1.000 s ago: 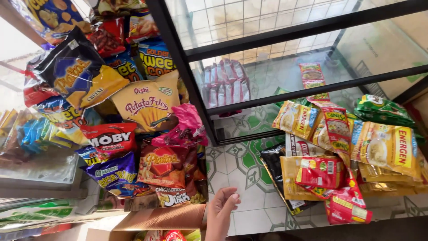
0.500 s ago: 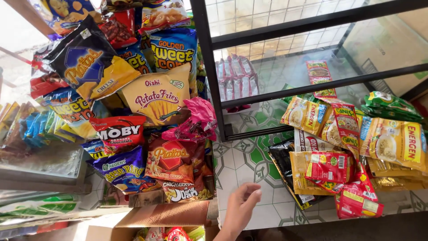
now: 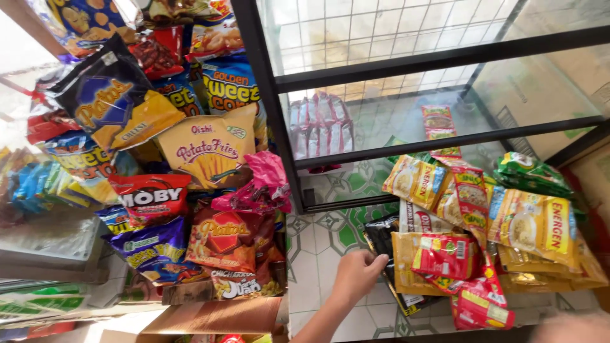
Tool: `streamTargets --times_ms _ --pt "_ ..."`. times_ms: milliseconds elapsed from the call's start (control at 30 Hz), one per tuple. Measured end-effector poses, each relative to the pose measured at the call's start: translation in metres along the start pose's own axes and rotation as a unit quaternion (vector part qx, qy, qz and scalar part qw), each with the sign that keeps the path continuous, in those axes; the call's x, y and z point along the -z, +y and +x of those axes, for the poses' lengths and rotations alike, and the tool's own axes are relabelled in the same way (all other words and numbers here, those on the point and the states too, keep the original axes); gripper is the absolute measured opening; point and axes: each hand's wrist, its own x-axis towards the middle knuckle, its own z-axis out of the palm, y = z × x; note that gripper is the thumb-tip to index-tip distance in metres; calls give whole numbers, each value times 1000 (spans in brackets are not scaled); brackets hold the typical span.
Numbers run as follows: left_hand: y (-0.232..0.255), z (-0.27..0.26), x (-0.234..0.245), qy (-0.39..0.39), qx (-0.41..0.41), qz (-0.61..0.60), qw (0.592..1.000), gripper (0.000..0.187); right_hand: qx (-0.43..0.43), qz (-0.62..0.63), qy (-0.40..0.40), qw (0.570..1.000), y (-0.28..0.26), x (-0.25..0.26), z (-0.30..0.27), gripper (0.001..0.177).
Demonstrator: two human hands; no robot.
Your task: Stocking and organizing snack packages on a grocery store shelf.
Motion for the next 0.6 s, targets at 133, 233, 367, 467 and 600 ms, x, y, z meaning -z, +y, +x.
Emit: streamTargets --times_ms 133,233,367,467,600 --pt "-9 6 -10 -65 37 -97 992 47 11 1 12 1000 -363 -186 115 32" --pt "-13 7 -15 -40 10 -112 993 41 -11 -179 68 982 -365 -220 127 28" --pt "-7 -7 -13 -4 -23 -181 983 41 116 -262 54 956 -349 -247 128 46" --pt "-2 -22 3 19 -62 -208 976 40 122 -289 26 949 -341 -254 130 56" --pt "5 -41 31 16 -57 -214 975 40 96 -300 38 948 -324 -259 133 60"
